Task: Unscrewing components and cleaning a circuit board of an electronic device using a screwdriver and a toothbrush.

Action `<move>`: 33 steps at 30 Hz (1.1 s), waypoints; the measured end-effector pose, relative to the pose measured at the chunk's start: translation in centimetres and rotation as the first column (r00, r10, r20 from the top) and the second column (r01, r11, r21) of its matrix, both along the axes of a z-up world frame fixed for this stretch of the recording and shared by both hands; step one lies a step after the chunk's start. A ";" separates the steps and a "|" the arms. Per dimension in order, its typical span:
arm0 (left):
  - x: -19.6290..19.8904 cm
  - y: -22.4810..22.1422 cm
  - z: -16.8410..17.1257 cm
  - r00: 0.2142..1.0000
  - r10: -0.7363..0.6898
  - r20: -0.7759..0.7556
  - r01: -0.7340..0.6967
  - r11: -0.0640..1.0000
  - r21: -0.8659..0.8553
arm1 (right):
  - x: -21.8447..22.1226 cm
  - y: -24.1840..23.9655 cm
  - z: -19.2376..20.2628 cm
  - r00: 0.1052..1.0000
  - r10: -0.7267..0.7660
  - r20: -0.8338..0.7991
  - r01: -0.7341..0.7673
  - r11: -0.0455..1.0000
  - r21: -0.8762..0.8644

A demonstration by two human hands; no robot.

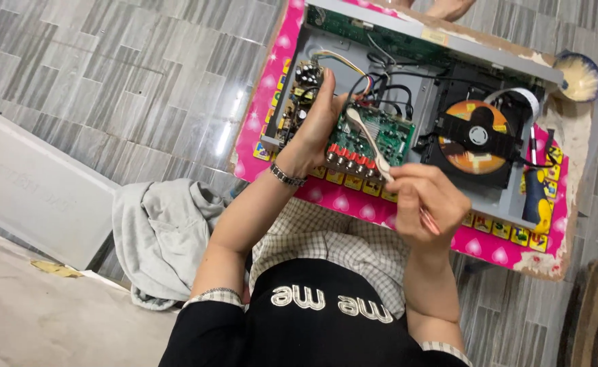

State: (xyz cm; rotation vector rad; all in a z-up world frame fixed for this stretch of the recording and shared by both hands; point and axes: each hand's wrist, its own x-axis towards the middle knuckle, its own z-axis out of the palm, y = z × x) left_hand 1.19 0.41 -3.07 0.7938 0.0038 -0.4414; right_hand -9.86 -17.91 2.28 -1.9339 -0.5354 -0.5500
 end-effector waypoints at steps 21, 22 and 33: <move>-2.2 0.0 4.8 1.000 -0.016 -0.005 0.016 0.940 0.340 | 2.0 -0.7 -0.8 0.983 0.053 0.179 -0.066 0.995 0.072; -1.4 0.0 2.5 1.000 0.000 0.030 -0.008 0.965 0.263 | 1.8 -0.7 -0.8 0.983 0.063 0.173 -0.077 0.994 0.074; -0.1 0.0 -0.4 0.997 0.020 0.073 -0.031 0.988 0.154 | 1.0 -1.7 -0.6 0.984 0.114 0.135 -0.124 0.990 0.071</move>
